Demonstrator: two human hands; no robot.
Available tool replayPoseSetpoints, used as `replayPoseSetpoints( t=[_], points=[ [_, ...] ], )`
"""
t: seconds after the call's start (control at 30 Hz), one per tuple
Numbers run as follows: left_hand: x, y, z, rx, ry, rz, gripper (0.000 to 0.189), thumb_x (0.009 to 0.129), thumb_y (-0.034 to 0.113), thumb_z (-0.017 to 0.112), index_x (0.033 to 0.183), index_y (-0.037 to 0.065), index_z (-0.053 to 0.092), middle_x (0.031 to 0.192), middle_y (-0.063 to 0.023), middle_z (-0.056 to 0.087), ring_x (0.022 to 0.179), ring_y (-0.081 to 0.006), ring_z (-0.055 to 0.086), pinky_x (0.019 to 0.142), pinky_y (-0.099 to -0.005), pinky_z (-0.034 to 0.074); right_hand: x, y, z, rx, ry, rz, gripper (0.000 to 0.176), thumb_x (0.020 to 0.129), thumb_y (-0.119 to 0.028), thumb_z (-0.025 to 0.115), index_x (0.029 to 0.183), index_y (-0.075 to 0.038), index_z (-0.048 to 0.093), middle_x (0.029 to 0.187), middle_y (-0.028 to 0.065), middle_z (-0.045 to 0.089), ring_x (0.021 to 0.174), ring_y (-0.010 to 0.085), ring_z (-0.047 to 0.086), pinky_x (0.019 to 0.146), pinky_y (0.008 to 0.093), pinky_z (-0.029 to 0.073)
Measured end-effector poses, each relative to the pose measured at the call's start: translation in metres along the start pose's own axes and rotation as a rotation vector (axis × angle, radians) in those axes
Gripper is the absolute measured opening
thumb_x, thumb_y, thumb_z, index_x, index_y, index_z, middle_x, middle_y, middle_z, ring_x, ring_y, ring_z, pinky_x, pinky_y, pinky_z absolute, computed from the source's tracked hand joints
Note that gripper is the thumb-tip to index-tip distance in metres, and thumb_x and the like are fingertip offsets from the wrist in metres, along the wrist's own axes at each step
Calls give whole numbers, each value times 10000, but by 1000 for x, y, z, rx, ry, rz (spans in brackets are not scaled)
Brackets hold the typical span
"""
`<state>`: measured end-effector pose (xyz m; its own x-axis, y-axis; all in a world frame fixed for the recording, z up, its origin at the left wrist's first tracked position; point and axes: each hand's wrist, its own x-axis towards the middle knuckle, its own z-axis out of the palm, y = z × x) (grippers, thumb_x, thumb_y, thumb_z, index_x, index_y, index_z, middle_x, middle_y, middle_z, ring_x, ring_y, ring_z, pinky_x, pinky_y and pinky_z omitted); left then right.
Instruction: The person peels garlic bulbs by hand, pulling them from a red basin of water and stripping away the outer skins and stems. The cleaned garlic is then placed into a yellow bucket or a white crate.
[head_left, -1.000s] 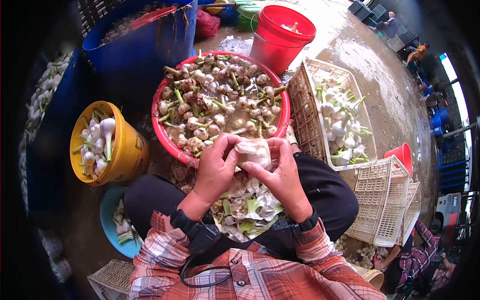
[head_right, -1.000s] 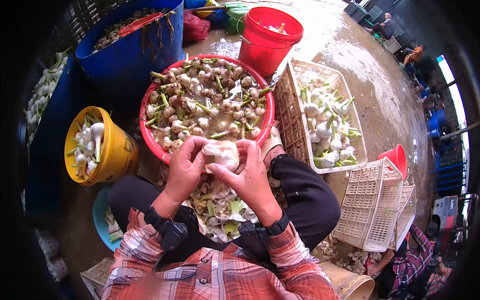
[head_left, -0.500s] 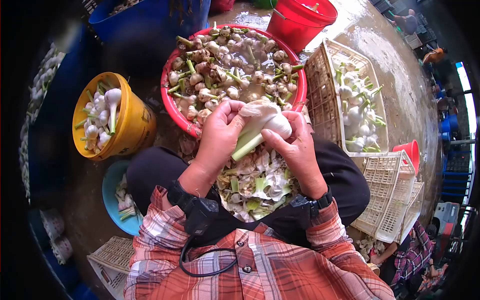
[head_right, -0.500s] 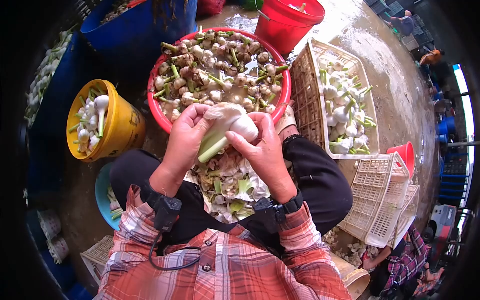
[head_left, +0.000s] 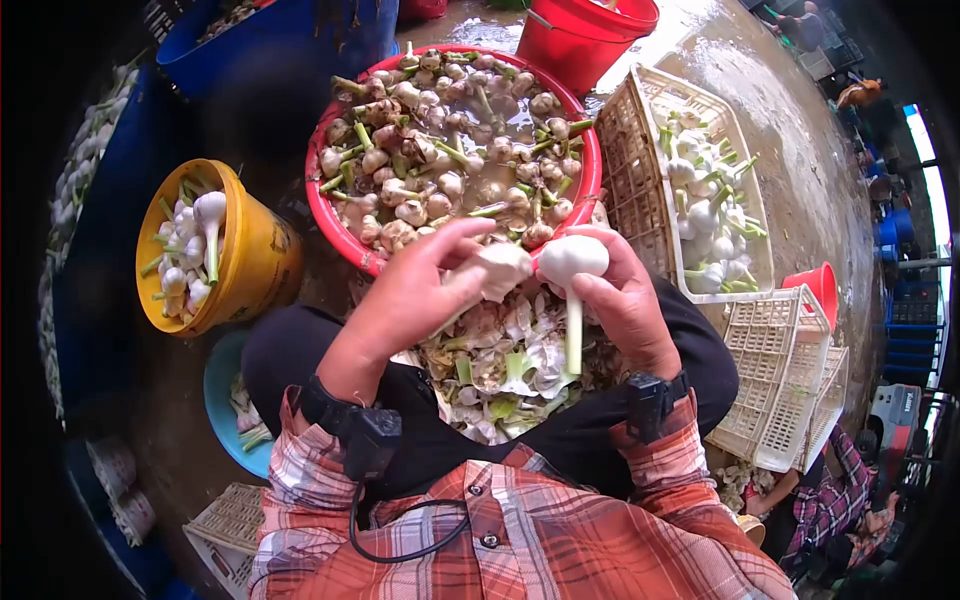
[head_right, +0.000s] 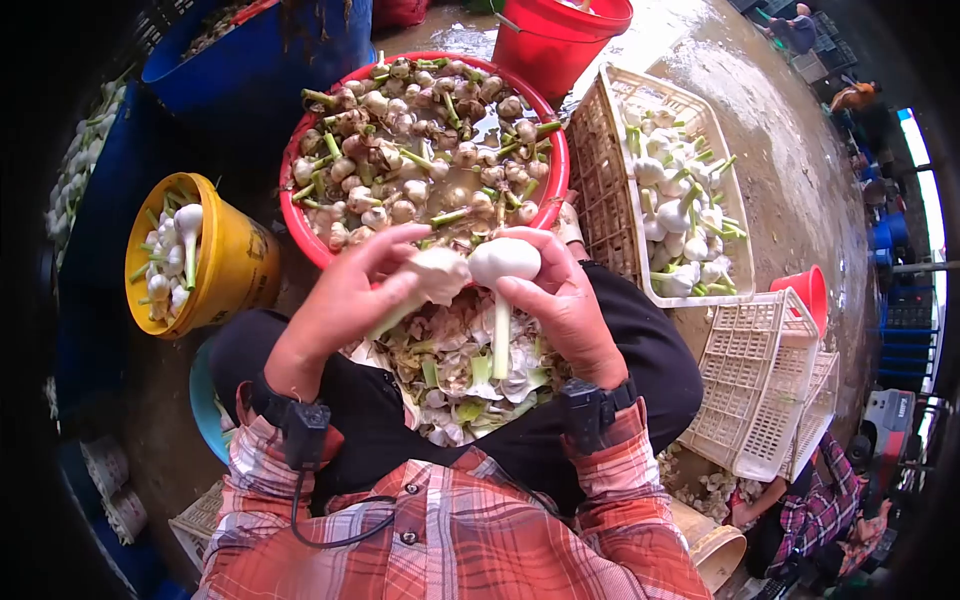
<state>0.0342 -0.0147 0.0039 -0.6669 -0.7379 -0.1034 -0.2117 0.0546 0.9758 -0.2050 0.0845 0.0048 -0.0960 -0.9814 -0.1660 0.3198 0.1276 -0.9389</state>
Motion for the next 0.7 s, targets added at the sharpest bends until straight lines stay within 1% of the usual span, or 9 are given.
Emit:
replayPoseSetpoints(
  t=[0.07,0.13,0.27,0.37,0.47,0.6,0.63,0.67,0.7],
  points=[
    [2,2,19,316,94,311,542,882,167,748,1399,128,588,1221,-144,663,1086,-238,662,936,-360,529,1,-10,7,-100,20,7,467,834,-39,785,1243,-44,559,1164,90,639,1101,177,646,931,309,537],
    [8,11,24,214,214,288,300,860,162,752,1145,69,737,1062,-111,721,976,-254,693,882,-381,532,5,-16,14,-748,-31,-152,473,789,-43,817,1187,-40,563,1117,89,639,1052,165,648,886,303,529],
    [9,6,29,618,316,512,101,853,153,724,915,74,716,884,-87,702,835,-307,665,739,-400,515,15,-23,23,-1116,-140,-339,452,739,-45,809,1119,-36,566,985,138,607,925,311,637,793,367,519],
    [10,7,28,551,284,427,112,854,148,706,878,53,652,858,-98,646,805,-312,640,728,-400,511,21,-35,19,-891,-386,-51,534,763,-60,823,1229,-21,566,1131,116,644,1051,219,648,895,345,523],
    [6,1,22,-176,142,-54,131,904,159,636,916,29,643,847,-123,640,781,-282,638,719,-387,506,35,-52,6,-185,-505,320,748,824,-125,811,1454,-23,419,1193,123,646,1118,205,645,957,347,531],
    [-1,-4,18,328,126,82,170,913,204,617,937,45,672,863,-129,657,796,-307,655,728,-413,519,99,-64,-40,92,-293,196,669,900,-296,714,1430,8,442,1215,245,640,954,280,711,690,287,592],
    [-5,-4,22,360,7,78,177,911,234,634,910,63,681,871,-118,668,811,-333,657,739,-429,522,132,-69,-55,-13,-179,90,597,942,-279,676,1413,13,454,1237,266,628,959,310,711,685,301,601],
    [-11,-1,23,419,-98,86,186,916,259,647,893,80,690,859,-104,672,798,-330,659,738,-425,526,168,-86,-70,274,-183,144,559,1001,-303,617,1420,22,439,1320,288,572,1083,344,679,774,309,621],
    [-11,5,21,527,-182,78,153,900,240,658,908,91,695,867,-95,672,805,-320,660,740,-421,525,196,-103,-65,399,-130,-57,609,1019,-357,595,1425,57,405,1377,303,520,1209,369,617,873,317,618]
  ],
)
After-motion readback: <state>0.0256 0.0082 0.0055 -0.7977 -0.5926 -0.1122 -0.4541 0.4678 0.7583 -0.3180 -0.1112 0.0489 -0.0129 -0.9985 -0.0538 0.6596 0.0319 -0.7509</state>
